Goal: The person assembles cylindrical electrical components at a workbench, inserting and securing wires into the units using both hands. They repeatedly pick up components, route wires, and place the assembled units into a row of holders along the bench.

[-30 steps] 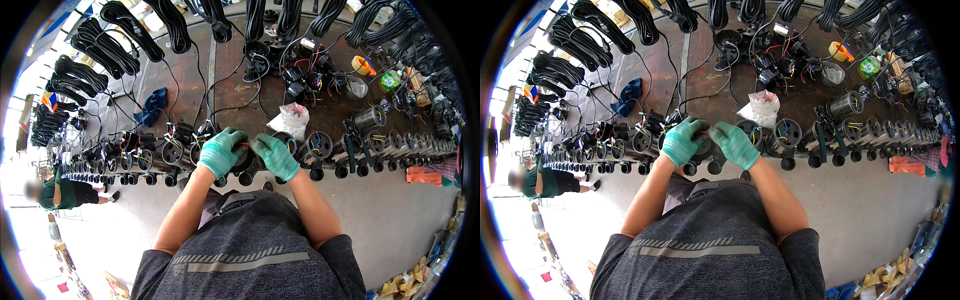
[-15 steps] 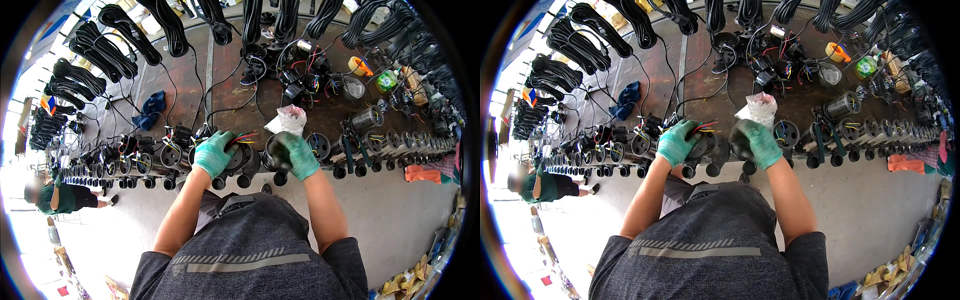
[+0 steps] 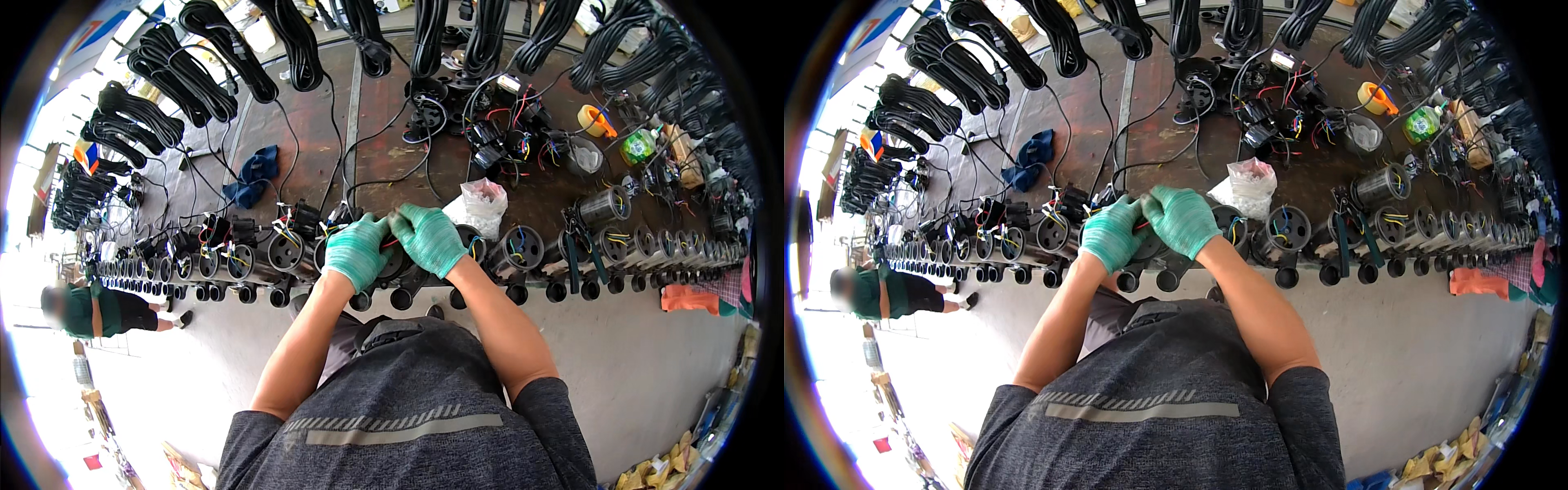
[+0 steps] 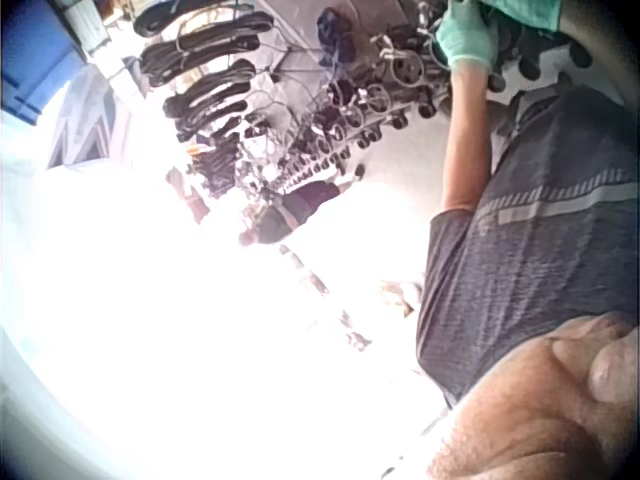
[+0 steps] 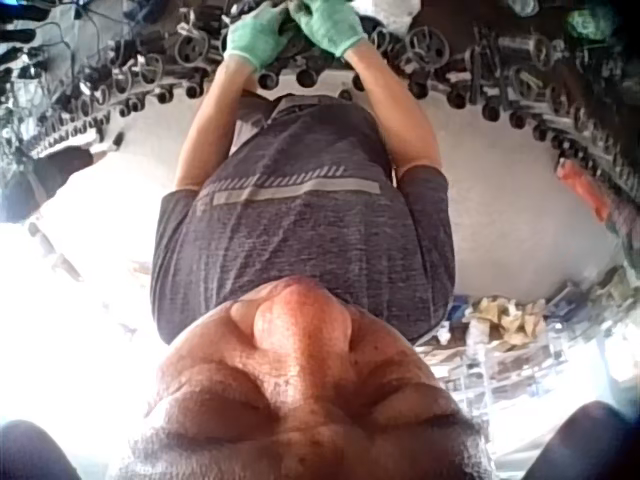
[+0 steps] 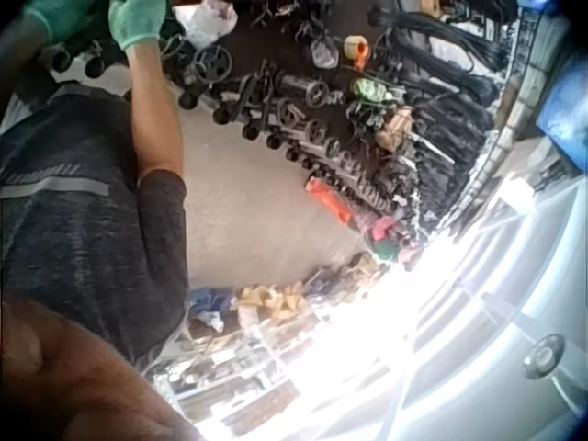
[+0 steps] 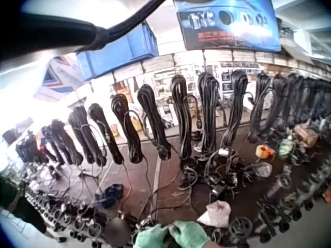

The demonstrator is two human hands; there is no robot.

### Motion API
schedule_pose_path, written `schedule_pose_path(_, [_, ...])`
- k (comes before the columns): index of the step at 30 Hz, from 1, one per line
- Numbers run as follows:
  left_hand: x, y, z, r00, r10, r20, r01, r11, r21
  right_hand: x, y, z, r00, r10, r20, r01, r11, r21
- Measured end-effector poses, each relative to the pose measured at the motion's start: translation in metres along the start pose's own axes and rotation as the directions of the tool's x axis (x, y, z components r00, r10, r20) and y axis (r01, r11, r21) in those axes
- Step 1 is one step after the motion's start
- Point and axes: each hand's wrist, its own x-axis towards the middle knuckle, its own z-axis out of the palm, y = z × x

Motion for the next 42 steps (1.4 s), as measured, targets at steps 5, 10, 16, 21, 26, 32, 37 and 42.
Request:
schedule_pose_path(5, [-0.004, 0.009, -0.011, 1.0, -0.025, 0.0, 0.025, 1.0, 0.005, 0.005, 0.028, -0.003, 0.725, 0.634, 0.268, -0.402, 0.074, 0.913])
schedule_pose_path(10, [0.001, 0.004, -0.006, 1.0, -0.024, 0.0, 0.024, 1.0, 0.011, -0.018, 0.024, -0.067, 0.933, 0.312, 0.181, -0.254, 0.214, 0.943])
schedule_pose_path(16, [0.005, 0.001, -0.004, 0.999, -0.021, 0.027, 0.021, 1.0, -0.015, -0.027, 0.028, -0.048, 0.838, 0.337, 0.43, -0.546, 0.473, 0.692])
schedule_pose_path(21, [0.009, -0.003, -0.004, 1.0, 0.022, 0.018, -0.021, 0.997, -0.068, -0.008, 0.049, -0.002, 0.982, -0.088, 0.166, 0.02, 0.927, 0.375])
schedule_pose_path(26, [0.011, -0.012, 0.011, 1.0, 0.016, -0.024, -0.019, 0.993, -0.113, 0.008, 0.013, -0.011, 0.948, 0.108, 0.298, -0.107, 0.994, -0.021])
schedule_pose_path(32, [0.011, -0.016, 0.004, 0.998, 0.06, -0.021, -0.063, 0.985, -0.159, -0.005, 0.051, 0.024, 0.995, -0.002, 0.097, -0.04, 0.902, 0.429])
schedule_pose_path(37, [0.01, -0.009, -0.001, 0.998, 0.062, 0.024, -0.057, 0.985, -0.161, -0.029, 0.066, 0.053, 0.954, 0.271, 0.127, -0.244, 0.459, 0.854])
schedule_pose_path(42, [0.01, -0.009, 0.002, 0.998, 0.068, 0.01, -0.067, 0.992, -0.11, -0.018, 0.041, 0.009, 0.995, -0.026, 0.098, 0.005, 0.98, 0.2])
